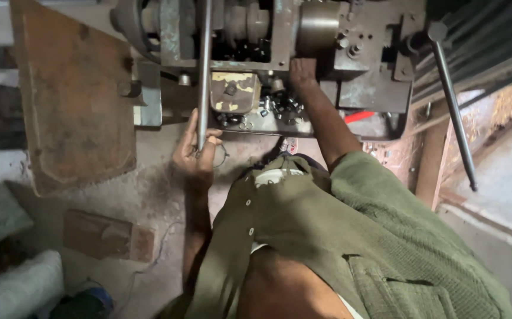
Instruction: The person operates a lathe machine to fabricate small metal parts, using a lever and handwheels to control the machinery while handling the finished components.
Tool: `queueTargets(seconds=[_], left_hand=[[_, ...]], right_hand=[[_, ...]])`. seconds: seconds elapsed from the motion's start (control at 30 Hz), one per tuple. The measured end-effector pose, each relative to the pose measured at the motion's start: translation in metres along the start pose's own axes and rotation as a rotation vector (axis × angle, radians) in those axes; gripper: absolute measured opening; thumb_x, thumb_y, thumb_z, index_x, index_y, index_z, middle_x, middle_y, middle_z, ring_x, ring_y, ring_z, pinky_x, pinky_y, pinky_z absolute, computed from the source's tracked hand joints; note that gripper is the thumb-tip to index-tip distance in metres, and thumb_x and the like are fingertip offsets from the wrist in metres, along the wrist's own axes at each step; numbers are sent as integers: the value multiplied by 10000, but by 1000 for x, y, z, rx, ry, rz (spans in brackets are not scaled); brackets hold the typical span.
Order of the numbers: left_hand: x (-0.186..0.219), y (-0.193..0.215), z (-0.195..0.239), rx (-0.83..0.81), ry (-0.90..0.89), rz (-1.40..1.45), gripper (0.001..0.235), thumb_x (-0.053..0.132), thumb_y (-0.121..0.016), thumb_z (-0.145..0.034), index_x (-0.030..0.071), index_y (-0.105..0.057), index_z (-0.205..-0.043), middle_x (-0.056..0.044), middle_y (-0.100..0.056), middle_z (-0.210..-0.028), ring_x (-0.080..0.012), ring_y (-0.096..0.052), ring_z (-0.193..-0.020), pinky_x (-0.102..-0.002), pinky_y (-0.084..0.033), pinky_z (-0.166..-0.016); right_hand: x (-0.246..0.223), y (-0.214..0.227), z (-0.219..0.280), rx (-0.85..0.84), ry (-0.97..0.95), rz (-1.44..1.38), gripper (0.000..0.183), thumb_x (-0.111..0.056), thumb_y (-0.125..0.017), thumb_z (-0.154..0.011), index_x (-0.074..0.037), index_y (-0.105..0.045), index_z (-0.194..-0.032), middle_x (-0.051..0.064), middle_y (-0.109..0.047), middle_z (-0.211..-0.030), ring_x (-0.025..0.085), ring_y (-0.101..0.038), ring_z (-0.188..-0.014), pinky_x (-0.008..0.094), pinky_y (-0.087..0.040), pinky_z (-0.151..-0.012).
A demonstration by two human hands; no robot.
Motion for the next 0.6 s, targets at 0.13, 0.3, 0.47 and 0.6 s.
queueTargets(seconds=[0.13,0.3,0.47,0.6], left_hand=[[-12,1,1,58,87,-14,611,11,-630,-898,-35,-528,-1499,-97,-751,-964,-94,-616,-767,-236,-516,-678],[9,-1,4,69,-153,-122,530,16,-644,-982,-7,-541,-1502,-110,-783,-1069,-146,-724,-981,-285,-582,-887],[10,0,0,65,-145,-59,531,1,-603,-951,26,-529,-1476,-118,-760,-1130,-141,-749,-975,-275,-617,-843],[11,1,2,47,-189,-24,558,-5,-592,-935,36,-531,-1488,-112,-774,-1059,-132,-741,-959,-274,-615,-864]], right_hand=[[10,-6,-10,-122,-22,-42,238,-194,-623,-972,-34,-708,-1127,164,-720,-1082,280,-671,-996,438,-533,-854],[13,1,-16,-209,-86,-103,250,-207,-637,-953,-27,-714,-1107,171,-727,-1067,282,-681,-971,434,-543,-833],[17,17,-13,-135,-223,-294,262,-221,-651,-934,-20,-720,-1087,178,-734,-1053,284,-691,-946,429,-553,-812],[21,30,7,192,-263,-705,273,-231,-662,-918,-14,-724,-1071,183,-740,-1041,285,-699,-925,426,-561,-796]])
Point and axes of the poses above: each hand's wrist, its own z-axis away from the middle knuckle, its own y-axis out of the back of the hand, x = y × z, the point moved 7 cm from there along -z, towards the middle knuckle
